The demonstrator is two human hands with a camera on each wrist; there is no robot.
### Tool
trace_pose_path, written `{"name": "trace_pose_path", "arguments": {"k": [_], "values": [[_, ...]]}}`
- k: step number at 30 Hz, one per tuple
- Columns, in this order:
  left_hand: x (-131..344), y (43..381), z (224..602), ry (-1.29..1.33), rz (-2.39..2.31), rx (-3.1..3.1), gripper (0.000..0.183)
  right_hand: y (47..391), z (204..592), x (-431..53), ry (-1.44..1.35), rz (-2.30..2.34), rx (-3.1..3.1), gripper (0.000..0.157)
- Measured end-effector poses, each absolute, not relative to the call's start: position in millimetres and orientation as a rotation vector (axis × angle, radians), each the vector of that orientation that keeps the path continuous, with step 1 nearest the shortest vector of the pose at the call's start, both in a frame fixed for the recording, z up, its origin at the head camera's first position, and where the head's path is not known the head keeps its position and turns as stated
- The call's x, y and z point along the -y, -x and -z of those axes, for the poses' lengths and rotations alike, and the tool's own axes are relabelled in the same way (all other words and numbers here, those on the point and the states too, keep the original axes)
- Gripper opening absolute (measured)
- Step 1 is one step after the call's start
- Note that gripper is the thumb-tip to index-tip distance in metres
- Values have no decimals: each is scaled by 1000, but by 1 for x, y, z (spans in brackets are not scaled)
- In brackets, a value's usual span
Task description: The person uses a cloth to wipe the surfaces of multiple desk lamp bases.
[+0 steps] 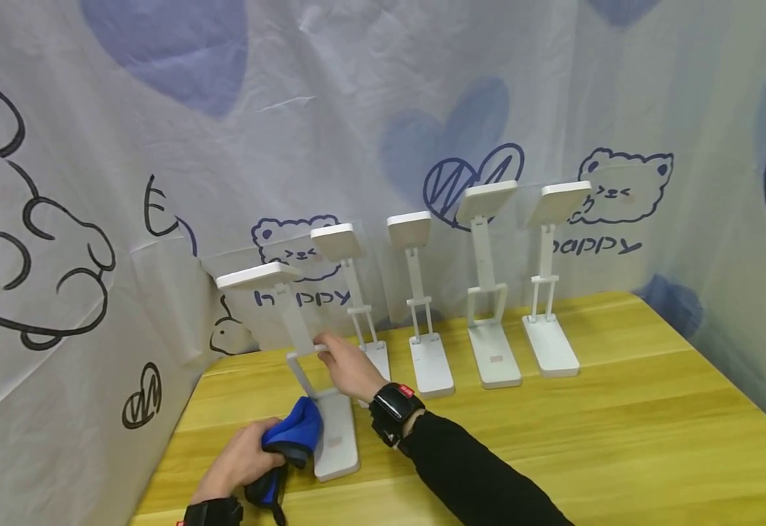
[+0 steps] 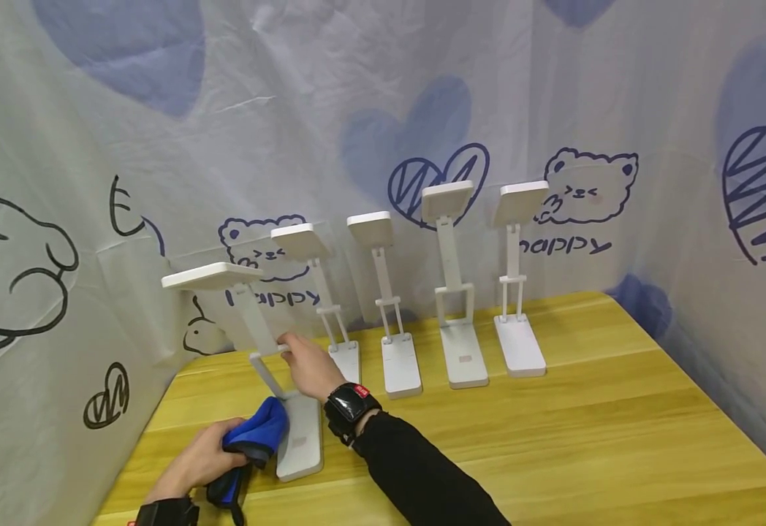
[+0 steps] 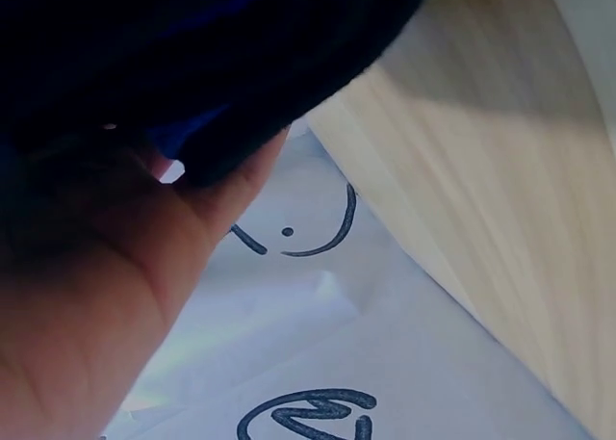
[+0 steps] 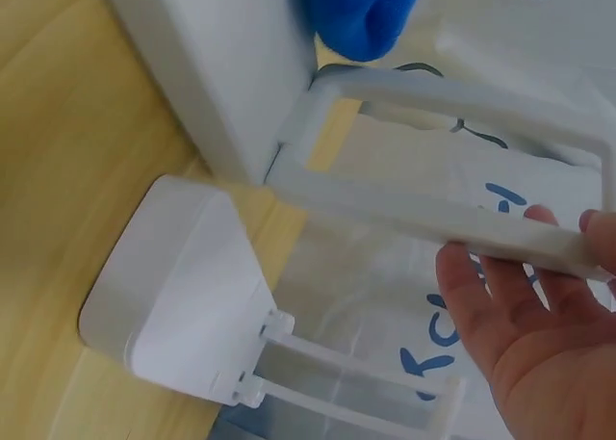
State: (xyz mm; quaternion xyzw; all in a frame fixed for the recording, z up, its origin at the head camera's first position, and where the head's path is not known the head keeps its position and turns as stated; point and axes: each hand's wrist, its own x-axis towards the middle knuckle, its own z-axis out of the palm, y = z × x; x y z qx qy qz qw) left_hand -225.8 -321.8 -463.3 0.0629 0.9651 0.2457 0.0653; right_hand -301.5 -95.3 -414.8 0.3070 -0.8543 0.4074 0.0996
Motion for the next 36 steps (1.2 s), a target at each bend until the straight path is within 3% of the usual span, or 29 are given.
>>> {"name": "trace_pose_path", "arguments": {"k": [16, 23, 36], "values": [[330, 224, 464, -113, -749, -2910, 46, 284, 421, 69, -1102, -1153, 2451, 28], [327, 225, 463, -106, -688, -2902, 62, 275, 423, 48, -1093, -1210, 2458, 31], [325, 227, 465, -89, -688, -2895, 58, 270, 431, 14, -1092, -1196, 2449, 32]]}}
